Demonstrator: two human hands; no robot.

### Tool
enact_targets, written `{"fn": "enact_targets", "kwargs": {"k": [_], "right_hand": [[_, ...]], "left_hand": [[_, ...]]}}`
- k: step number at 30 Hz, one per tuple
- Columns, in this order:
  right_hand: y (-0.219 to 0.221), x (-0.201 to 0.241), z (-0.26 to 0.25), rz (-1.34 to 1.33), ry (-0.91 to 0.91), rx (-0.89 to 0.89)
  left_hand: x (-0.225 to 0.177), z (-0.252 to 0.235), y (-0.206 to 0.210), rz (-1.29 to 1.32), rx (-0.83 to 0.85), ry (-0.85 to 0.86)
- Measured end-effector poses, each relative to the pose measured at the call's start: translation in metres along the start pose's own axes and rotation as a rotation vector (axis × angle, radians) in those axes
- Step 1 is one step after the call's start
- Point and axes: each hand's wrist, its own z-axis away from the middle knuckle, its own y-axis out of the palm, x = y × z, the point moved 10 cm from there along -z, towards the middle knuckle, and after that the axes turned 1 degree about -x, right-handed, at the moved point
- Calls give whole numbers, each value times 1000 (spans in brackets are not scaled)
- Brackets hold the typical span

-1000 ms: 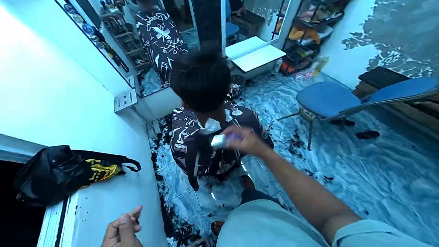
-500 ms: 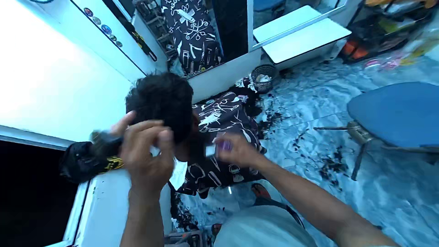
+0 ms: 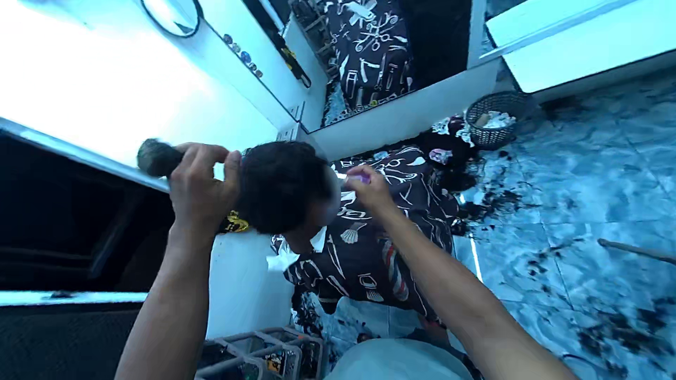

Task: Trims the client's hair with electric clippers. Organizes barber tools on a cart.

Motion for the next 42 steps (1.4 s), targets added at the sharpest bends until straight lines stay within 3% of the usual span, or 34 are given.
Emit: {"fn": "enact_targets", "kwargs": {"k": [2,4,6,8,10,12,15,17,20,24,26,28,31,33,35,37,40,42], "right_hand": [[-13,-32,-18,-162,213,-155],[-23,-47,0,-346,380,-90],[-18,-45,48,-193,322,192],[6,-46,119,134,251,630],[25,-58,181,330,256,917],[37,-75,212,371,354,940],[74,-98,218,361,484,920],[124,-116,223,281,557,938],[243,-131,246,230,508,1072],[450,-123,301,332,202,1215],[563,-108,340,291,32,1318],[662,-109,375,217,-16,1380],[781,-145,426,229,24,1470],[833,-178,452,404,80,1526],[862,-209,469,616,162,1563],[876,-227,473,691,242,1618],[885,-223,430,395,171,1504],[859,-242,385,375,104,1330]], "left_hand": [[27,31,-20,10,-69,-68],[85,97,-43,108,-128,-334],[141,218,-43,403,-248,-778],[147,377,-10,630,-341,-1368],[86,532,24,706,-365,-1929],[-8,656,43,789,-433,-2352],[-133,764,50,840,-803,-2725],[-149,789,49,853,-1013,-2750],[-79,800,30,846,-1172,-2564],[93,786,-34,760,-1045,-2151],[178,788,-73,581,-1019,-1932],[250,796,-103,348,-948,-1792],[331,817,-115,167,-745,-1761],[357,831,-98,193,-543,-1829],[347,832,-88,273,-374,-1850],[302,826,-90,433,-360,-1791],[192,837,-92,793,-410,-1747],[105,872,-88,925,-285,-1925]]}}
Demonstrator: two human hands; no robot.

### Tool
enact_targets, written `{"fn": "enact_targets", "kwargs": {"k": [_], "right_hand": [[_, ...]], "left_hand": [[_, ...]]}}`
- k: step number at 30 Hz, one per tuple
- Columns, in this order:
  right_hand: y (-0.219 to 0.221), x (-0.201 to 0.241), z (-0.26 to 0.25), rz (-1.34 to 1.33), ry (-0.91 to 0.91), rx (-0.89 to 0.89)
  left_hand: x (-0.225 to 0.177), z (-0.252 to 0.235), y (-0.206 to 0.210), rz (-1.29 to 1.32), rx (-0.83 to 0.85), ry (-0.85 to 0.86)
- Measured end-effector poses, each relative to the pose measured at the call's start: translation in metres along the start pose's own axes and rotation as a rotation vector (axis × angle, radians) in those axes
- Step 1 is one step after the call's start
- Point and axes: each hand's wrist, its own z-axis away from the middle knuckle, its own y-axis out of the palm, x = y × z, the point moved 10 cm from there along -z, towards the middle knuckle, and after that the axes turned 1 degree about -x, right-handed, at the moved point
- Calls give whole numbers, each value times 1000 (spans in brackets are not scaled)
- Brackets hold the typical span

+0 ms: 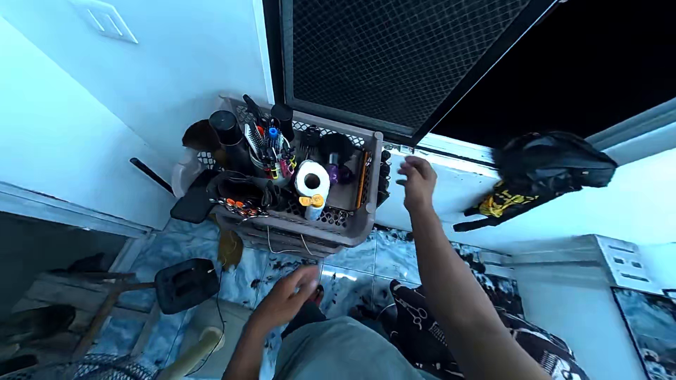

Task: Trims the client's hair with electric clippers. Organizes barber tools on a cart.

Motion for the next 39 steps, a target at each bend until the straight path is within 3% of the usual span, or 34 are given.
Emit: {"fn": "enact_targets", "kwargs": {"k": [3,6,8,12,15,18,23,28,30,35,37,39], "right_hand": [[2,-74,28,129,127,167],[16,-103,48,100,135,288],[16,-118,48,18,170,240],[5,-128,27,-318,287,-22],[22,-115,2,-142,258,162],[38,-108,-21,50,211,351],[26,-93,-39,330,-97,575],[17,-32,-29,918,-76,895],[31,-9,-33,1009,-74,956],[59,50,-51,758,13,787],[54,77,-45,574,49,717],[35,106,-38,379,-33,617]], "left_hand": [[104,84,-32,-141,-27,-421],[131,127,-66,-234,-66,-601],[102,118,-90,-287,-171,-559],[-2,55,-106,-418,-342,-323],[-75,22,-90,-467,-343,-177],[-117,-2,-70,-483,-274,-75],[-117,4,-79,-640,-206,-268],[-145,9,-129,-720,-350,-303],[-163,-6,-144,-747,-428,-244],[-173,-14,-200,-790,-763,-256],[-156,-9,-206,-761,-779,-269],[-138,-6,-201,-716,-765,-228]]}}
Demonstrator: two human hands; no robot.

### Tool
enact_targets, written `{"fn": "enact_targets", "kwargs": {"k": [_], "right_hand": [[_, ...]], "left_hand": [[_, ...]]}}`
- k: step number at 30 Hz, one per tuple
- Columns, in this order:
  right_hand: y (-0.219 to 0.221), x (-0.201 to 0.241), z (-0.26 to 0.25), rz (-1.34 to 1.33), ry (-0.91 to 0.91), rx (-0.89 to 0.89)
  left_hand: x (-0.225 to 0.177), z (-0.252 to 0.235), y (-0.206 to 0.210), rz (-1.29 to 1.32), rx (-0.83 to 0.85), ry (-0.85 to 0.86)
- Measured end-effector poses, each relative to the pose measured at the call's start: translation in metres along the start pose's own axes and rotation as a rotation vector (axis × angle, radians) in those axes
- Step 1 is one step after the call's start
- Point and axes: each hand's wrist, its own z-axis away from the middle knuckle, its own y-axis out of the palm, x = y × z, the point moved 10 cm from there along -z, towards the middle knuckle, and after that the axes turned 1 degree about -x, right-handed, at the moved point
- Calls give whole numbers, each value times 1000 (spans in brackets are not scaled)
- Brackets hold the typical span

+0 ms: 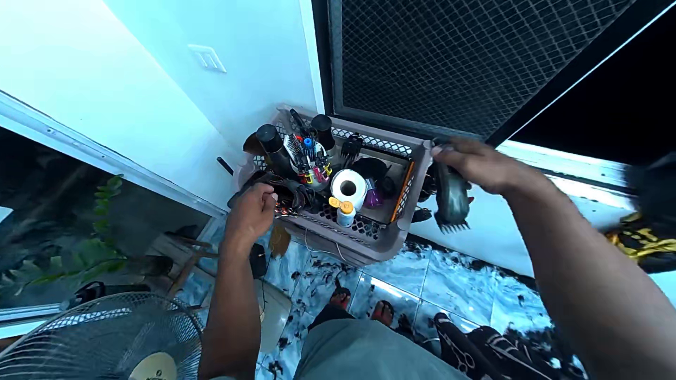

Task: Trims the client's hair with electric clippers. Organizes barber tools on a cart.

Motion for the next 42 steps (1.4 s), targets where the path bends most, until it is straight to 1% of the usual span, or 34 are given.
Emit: {"fn": "enact_targets", "kwargs": {"k": [2,3,4,5,7,8,9,10,12,13,14,15,16,17,18,20,21,23,24,25,26,27,29,30,32,34,39,40,42], "right_hand": [[-40,5,29,-336,-124,-273],[-56,-6,48,-547,-163,-397],[-62,-21,70,-728,-196,-470],[-56,-38,93,-866,-216,-501],[-22,-70,135,-978,-217,-509],[-2,-82,153,-981,-228,-480],[18,-92,171,-966,-233,-451],[38,-101,187,-952,-210,-440],[81,-122,213,-993,-102,-465],[103,-131,223,-1042,-58,-467],[122,-135,232,-1086,-43,-465],[137,-135,239,-1119,-50,-470],[149,-130,245,-1137,-83,-471],[159,-122,249,-1138,-140,-466],[166,-113,251,-1136,-211,-455],[176,-94,253,-1151,-316,-439],[179,-88,253,-1137,-317,-441],[179,-82,251,-1052,-234,-476],[178,-80,248,-953,-162,-505],[180,-78,244,-863,-86,-492],[187,-78,240,-834,-4,-459],[196,-78,234,-863,78,-429],[221,-81,222,-1047,200,-373],[233,-82,216,-1117,245,-317],[257,-81,204,-1187,339,-150],[274,-74,193,-1248,415,-30],[296,-66,166,-1263,686,29],[299,-67,163,-1286,733,22],[303,-71,157,-1326,792,10]], "left_hand": [[14,7,5,67,-35,27],[22,12,3,112,-69,35],[32,19,-1,169,-109,30],[43,26,-6,228,-153,19],[65,39,-13,334,-215,3],[72,44,-11,403,-200,0],[71,47,-5,493,-137,3],[61,51,6,607,-40,33],[14,61,41,822,251,190],[-17,69,62,868,418,298],[-49,74,79,853,548,412],[-81,76,93,772,616,521],[-112,73,105,640,629,606],[-140,63,117,501,613,655],[-168,48,134,380,597,665],[-209,12,188,143,650,593],[-221,-2,220,56,691,530],[-230,-17,265,24,752,376],[-228,-22,278,43,739,305],[-225,-25,285,72,699,243],[-219,-27,288,94,660,210],[-216,-29,287,89,633,219],[-220,-31,284,13,624,316],[-225,-33,283,-41,631,359],[-233,-36,279,-119,634,402],[-234,-44,278,-110,621,377],[-224,-62,284,-63,583,260],[-226,-63,284,-71,580,259],[-235,-62,282,-93,570,312]]}}
